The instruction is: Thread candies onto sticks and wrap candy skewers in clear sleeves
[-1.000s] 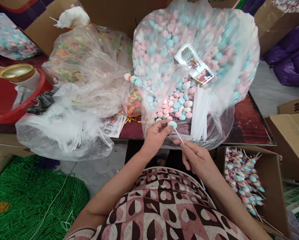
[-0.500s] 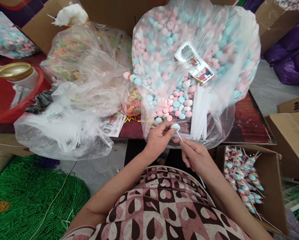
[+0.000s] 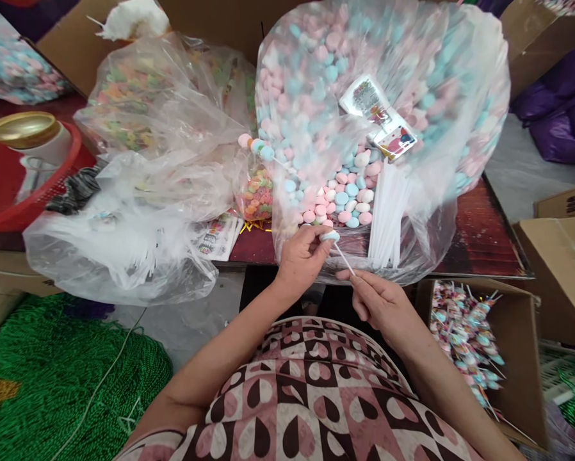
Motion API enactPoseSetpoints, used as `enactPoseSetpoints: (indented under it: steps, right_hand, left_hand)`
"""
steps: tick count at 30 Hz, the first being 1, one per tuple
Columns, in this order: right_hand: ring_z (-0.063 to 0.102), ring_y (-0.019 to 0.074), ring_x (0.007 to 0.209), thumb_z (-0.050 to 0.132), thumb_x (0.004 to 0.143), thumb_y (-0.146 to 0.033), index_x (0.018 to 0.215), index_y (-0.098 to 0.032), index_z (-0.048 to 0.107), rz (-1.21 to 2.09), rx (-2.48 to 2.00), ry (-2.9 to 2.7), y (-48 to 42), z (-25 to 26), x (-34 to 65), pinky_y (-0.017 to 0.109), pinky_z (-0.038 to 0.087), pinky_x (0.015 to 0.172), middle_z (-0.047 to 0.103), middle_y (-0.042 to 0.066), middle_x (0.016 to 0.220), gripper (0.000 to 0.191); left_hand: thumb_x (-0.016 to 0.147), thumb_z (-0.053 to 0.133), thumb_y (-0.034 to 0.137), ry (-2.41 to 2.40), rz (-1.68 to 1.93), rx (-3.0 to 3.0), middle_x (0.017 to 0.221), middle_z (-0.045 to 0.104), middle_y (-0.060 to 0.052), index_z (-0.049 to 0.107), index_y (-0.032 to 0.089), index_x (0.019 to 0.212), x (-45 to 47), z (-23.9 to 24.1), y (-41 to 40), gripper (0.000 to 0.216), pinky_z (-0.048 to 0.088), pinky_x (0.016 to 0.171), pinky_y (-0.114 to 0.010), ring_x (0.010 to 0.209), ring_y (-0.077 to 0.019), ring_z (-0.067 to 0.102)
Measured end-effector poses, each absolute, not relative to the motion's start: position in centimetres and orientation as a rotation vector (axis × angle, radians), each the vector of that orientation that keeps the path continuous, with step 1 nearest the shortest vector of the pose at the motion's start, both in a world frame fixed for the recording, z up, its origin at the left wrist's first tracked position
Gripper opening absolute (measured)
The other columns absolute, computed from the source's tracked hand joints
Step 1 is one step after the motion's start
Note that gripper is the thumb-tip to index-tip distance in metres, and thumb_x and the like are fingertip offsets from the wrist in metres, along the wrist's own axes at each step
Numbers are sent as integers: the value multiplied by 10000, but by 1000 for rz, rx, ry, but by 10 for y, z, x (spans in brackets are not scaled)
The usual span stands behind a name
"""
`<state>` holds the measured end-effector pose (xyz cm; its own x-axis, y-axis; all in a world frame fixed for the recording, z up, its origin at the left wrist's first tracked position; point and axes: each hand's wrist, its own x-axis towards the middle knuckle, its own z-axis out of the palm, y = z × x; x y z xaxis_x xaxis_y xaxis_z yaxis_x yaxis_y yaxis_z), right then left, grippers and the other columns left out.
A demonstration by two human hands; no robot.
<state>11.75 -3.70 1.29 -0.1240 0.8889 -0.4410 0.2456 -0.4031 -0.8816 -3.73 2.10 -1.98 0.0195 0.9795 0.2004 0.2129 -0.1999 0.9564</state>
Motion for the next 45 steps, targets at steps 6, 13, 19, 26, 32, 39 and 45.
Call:
enactPoseSetpoints:
  steps: [6,13,19,26,32,39,45]
  right_hand:
    - [308,94,369,525,881,-516,917,-172,681,1482,-1567,-1171,-43,3,113,224,204,398,384,-81,390,379]
    - [308,81,364,545,898,-493,697,-199,564,1472,-1488,-1083,-40,-5,115,226,221,403,401,-74,394,356]
    - [304,70,362,567,875,-519,782,-189,602,1540,-1518,-1082,-36,0,122,212,173,369,438,-71,451,344]
    - [320,70,415,567,899,-472,823,-175,643,1404,-1456,-1116,-39,-14,121,208,202,412,404,-72,430,316]
    - [285,64,393,589,884,-460,857,-179,655,1384,-1436,-999,-33,-12,125,217,159,402,394,-79,424,290]
    - [275,66,379,602,865,-452,865,-183,673,1356,-1482,-965,-32,-9,135,223,151,396,387,-79,415,278]
    - [277,63,383,596,874,-443,868,-178,675,1360,-1477,-973,-34,-14,135,226,162,415,397,-80,413,277]
  left_hand:
    - [866,580,237,1254,1222,1538,971,685,-46,661,205,1003,-32,-20,12,163,495,740,-242,809,-131,624]
    - [890,543,222,1158,1151,1640,983,686,-55,658,197,1029,-21,-16,-1,182,501,810,-274,880,-157,636]
    - [889,543,210,1158,1139,1671,1000,692,-59,659,200,1032,-21,-14,0,184,501,853,-291,922,-171,638]
    - [898,529,212,1161,1080,1740,977,704,-57,657,191,1040,-19,-19,-3,192,513,846,-287,913,-169,649]
    - [941,485,241,1186,1064,1820,1095,689,-55,601,204,1226,-36,-13,11,310,506,844,-257,915,-140,642]
    - [940,482,241,1707,342,2306,967,630,-84,708,195,1001,-61,-8,44,239,465,788,-328,929,-230,604]
    - [933,492,225,1678,274,2379,988,617,-89,686,168,940,-60,-5,45,203,437,824,-346,945,-236,585]
